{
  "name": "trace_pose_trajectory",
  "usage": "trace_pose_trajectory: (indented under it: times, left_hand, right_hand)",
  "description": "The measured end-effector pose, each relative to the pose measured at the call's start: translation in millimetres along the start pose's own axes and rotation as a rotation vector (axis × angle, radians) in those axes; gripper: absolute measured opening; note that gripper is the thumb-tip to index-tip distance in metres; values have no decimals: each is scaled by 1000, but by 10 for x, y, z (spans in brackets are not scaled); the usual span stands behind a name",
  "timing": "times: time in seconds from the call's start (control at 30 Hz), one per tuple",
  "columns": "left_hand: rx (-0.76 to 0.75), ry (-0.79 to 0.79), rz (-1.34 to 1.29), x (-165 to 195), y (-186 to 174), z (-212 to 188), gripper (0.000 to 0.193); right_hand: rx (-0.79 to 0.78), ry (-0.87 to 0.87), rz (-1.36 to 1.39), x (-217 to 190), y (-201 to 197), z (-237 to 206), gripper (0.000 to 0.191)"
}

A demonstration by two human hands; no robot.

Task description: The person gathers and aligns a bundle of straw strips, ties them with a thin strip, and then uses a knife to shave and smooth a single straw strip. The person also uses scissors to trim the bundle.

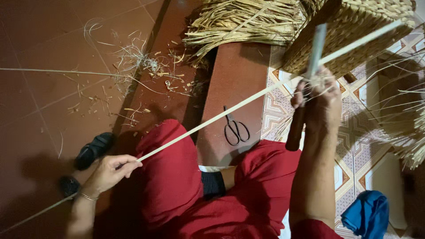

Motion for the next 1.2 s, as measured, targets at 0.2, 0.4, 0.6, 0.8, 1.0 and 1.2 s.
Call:
trace_pose_trajectory:
  times: [0.2,0.4,0.6,0.8,1.0,1.2]
  left_hand:
    - [197,113,-48,581,379,260,17]
    - [266,282,-36,1360,857,531,14]
    - [201,269,-94,1691,1034,583,15]
    - [178,332,-113,1833,1049,534,13]
    - [189,303,-89,1827,1021,510,14]
    - [197,458,-117,1737,910,427,14]
  right_hand:
    - [154,458,-192,780,534,-652,42]
    - [-199,589,-193,1247,1036,-1289,31]
    - [-250,502,-259,1257,1028,-1389,25]
    - [-176,506,-201,1179,862,-1332,21]
    - [-103,453,-216,1071,731,-1192,17]
    - [-123,315,-73,862,567,-1065,20]
Point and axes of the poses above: each hand's wrist, its own z-axis towards the middle knuckle, its own y-axis out of the palm, x = y × z, the point moved 5 cm from there along z, towards the middle knuckle, and after that the axes turned 8 degrees about x, right-handed, at the moved point
